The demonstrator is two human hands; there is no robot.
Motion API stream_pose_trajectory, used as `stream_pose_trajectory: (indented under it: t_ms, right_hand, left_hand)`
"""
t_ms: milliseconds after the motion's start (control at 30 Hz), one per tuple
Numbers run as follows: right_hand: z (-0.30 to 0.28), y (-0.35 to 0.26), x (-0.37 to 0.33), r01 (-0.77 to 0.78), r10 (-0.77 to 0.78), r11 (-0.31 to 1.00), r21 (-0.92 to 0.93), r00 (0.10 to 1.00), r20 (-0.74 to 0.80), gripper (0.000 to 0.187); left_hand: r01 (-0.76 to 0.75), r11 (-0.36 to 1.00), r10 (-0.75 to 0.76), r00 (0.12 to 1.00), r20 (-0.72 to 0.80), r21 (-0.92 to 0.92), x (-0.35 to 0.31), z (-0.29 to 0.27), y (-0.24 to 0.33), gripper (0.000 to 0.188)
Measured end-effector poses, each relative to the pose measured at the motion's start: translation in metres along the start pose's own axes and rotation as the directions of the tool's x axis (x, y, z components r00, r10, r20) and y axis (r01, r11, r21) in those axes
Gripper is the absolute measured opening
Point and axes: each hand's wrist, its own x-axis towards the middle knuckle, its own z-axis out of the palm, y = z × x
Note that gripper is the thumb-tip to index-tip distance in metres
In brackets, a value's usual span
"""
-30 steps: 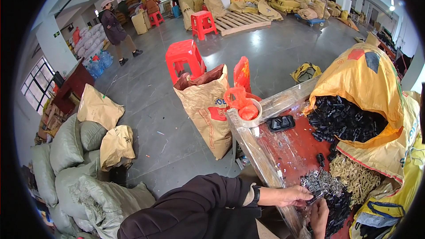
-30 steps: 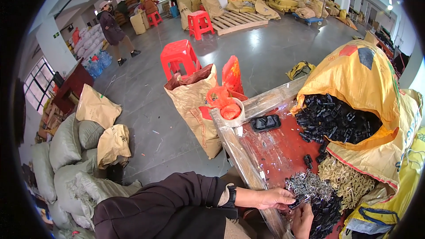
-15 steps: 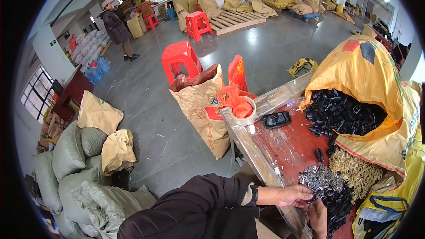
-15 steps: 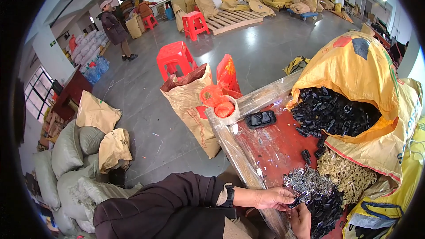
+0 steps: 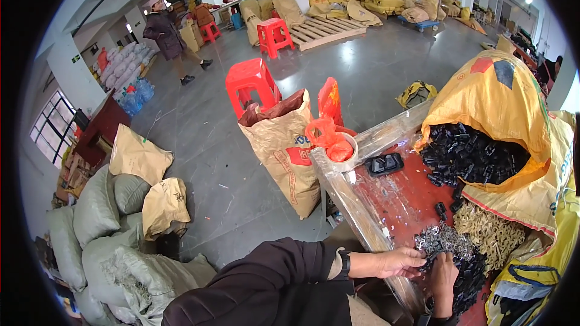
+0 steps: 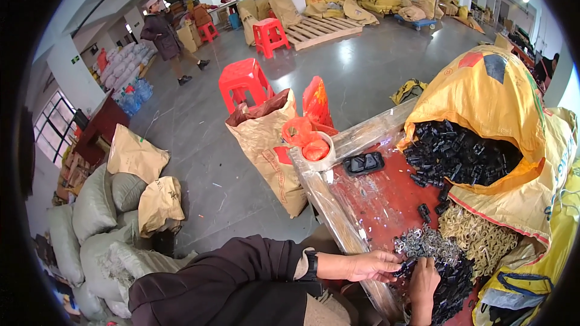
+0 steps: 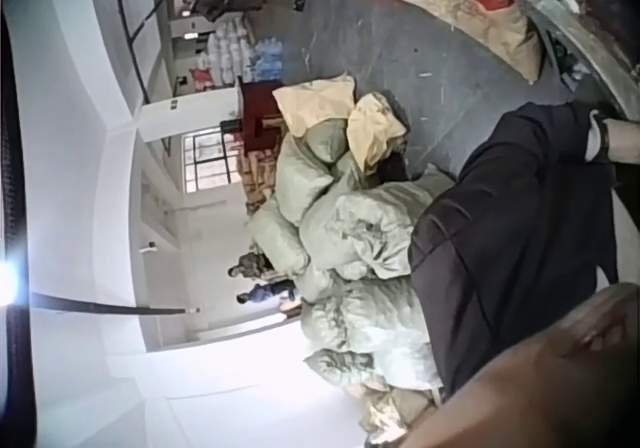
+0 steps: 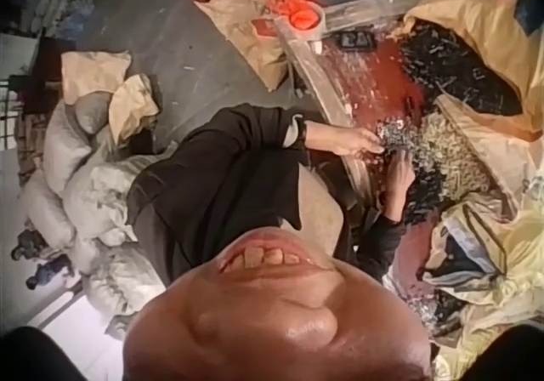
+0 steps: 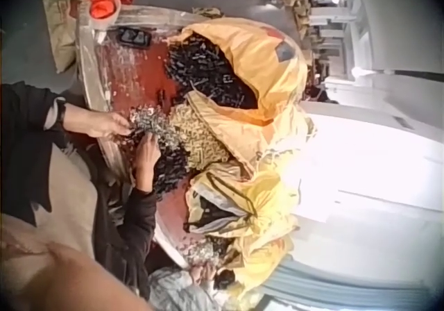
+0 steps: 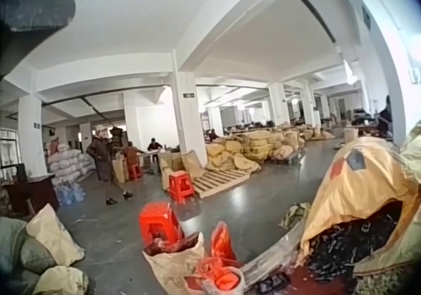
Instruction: The person assembles components by hand, picking up a black plastic housing and inserting a small metal clip and a white plastic piece into it. This process of pressing clips and white pieces into the black housings is repeated multiple times.
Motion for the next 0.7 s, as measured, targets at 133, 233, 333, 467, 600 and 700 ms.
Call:
stream_pose_trajectory:
  t_ms: [133,233,333,467,600,700]
  right_hand:
    - [0.004,0.001,0.001,-0.052,0.052,0.999,-0.01,0.999,0.008,0.008]
    - [0.001,-0.003,0.002,-0.058,0.059,0.998,0.014,0.997,-0.041,0.009]
    - [-0.003,-0.007,0.005,-0.04,0.045,0.998,0.044,0.991,-0.125,0.01]
    - [-0.004,-0.009,0.011,0.028,-0.026,1.0,0.009,0.986,-0.166,0.009]
    - [0.003,0.0,0.009,-0.039,0.038,0.999,-0.014,0.999,-0.022,0.01]
    - [0.001,0.001,0.006,-0.02,0.021,1.0,0.013,0.999,-0.032,0.01]
  left_hand:
    - [0.025,1.0,-0.025,1.0,-0.003,-0.009,0.003,-0.004,-0.001,0.02]
    - [0.027,1.0,-0.027,1.0,-0.01,0.001,0.001,-0.003,0.0,0.02]
    - [0.018,1.0,-0.018,1.0,-0.008,0.019,0.003,-0.005,0.0,0.02]
    - [0.036,0.999,-0.035,0.999,-0.024,0.038,0.007,-0.005,-0.001,0.02]
    - [0.042,0.999,-0.041,0.999,-0.012,0.027,0.008,-0.005,-0.001,0.02]
    - [0.037,0.999,-0.037,0.999,-0.011,0.021,0.007,-0.004,-0.002,0.02]
